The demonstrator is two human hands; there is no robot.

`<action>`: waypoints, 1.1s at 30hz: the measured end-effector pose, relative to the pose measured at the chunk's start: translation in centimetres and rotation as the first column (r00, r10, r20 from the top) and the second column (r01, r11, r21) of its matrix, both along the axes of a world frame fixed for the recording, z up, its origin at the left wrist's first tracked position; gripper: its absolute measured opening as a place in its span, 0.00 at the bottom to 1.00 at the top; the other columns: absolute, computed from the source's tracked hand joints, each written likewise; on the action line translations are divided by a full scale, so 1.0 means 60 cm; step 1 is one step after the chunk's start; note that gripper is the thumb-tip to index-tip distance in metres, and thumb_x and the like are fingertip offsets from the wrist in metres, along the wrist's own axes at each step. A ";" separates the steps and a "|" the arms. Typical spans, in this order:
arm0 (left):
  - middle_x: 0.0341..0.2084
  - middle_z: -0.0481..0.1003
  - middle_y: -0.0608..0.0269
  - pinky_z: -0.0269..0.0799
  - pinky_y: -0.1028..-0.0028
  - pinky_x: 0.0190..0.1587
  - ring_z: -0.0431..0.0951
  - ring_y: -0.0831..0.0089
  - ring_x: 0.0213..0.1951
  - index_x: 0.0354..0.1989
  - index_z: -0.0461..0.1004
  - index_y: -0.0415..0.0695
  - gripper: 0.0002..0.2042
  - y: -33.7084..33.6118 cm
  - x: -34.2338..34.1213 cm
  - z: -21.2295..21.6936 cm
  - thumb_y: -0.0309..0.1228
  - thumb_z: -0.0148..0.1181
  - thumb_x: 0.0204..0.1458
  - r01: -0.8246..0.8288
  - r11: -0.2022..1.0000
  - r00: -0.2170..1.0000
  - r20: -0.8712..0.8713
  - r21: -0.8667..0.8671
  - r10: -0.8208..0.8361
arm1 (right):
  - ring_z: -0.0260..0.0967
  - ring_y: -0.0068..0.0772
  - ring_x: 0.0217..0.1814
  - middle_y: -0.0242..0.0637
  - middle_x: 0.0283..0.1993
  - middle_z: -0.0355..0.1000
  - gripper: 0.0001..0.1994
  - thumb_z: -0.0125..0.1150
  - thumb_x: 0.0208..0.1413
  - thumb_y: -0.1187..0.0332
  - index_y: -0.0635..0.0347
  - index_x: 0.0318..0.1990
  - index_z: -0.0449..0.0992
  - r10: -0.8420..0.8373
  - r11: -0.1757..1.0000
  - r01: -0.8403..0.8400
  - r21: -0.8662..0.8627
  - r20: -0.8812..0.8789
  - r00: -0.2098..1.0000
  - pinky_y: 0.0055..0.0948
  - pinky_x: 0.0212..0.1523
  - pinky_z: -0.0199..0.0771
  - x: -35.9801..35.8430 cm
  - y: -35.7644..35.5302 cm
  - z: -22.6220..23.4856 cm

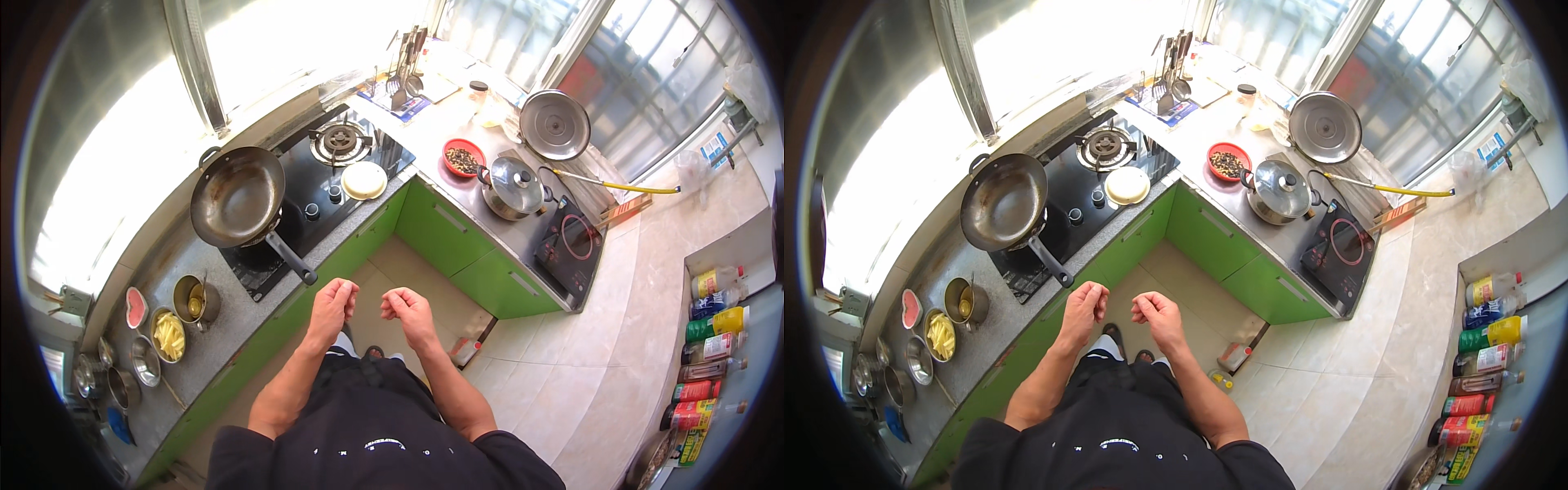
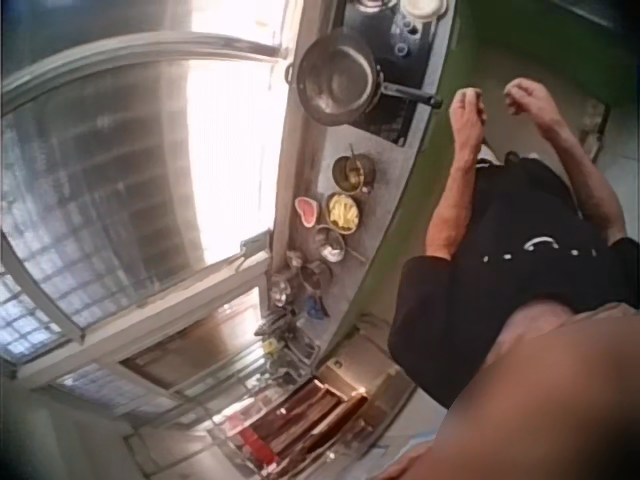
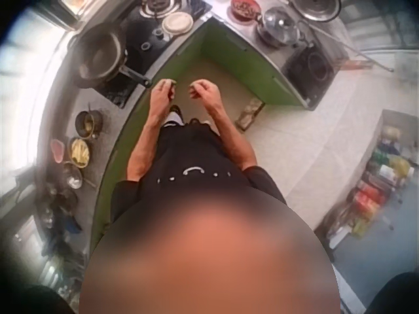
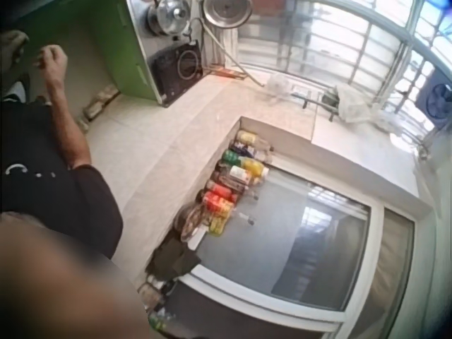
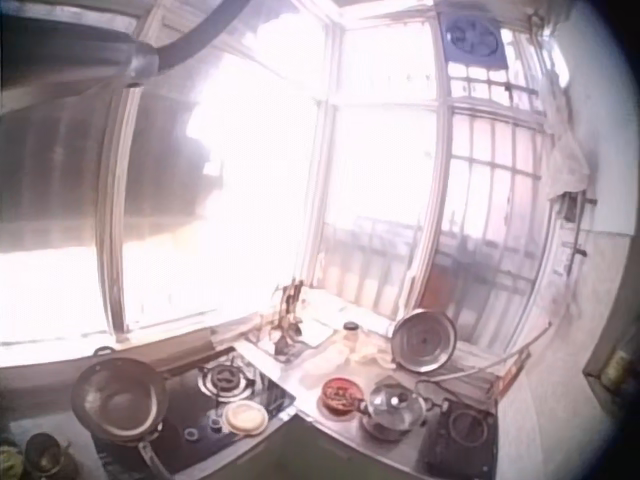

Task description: The person places a wok on the stove and pours oil into it. The person then adds potato strips one by one into the hot oil using a ladle.

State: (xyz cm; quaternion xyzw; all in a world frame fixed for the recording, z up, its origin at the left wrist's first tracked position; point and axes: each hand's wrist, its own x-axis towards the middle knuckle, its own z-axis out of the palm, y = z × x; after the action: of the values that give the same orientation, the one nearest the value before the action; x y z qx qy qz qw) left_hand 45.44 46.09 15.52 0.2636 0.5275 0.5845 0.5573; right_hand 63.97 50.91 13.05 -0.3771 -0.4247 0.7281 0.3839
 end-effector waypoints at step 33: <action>0.31 0.72 0.68 0.64 0.83 0.25 0.67 0.85 0.23 0.50 0.69 0.42 0.12 0.564 0.244 -0.059 0.34 0.54 0.64 0.203 0.970 0.978 -0.015 -0.133 -0.207 | 0.73 0.21 0.28 0.32 0.34 0.76 0.09 0.56 0.67 0.65 0.61 0.42 0.76 -0.499 0.865 0.502 0.014 0.141 0.855 0.20 0.30 0.72 0.368 0.523 -0.056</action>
State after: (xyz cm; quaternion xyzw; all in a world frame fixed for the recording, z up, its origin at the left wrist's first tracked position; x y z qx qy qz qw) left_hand 60.05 79.96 11.95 0.2881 0.5425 0.4841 0.6232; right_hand 86.08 82.27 9.67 -0.5292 -0.3292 0.5799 0.5247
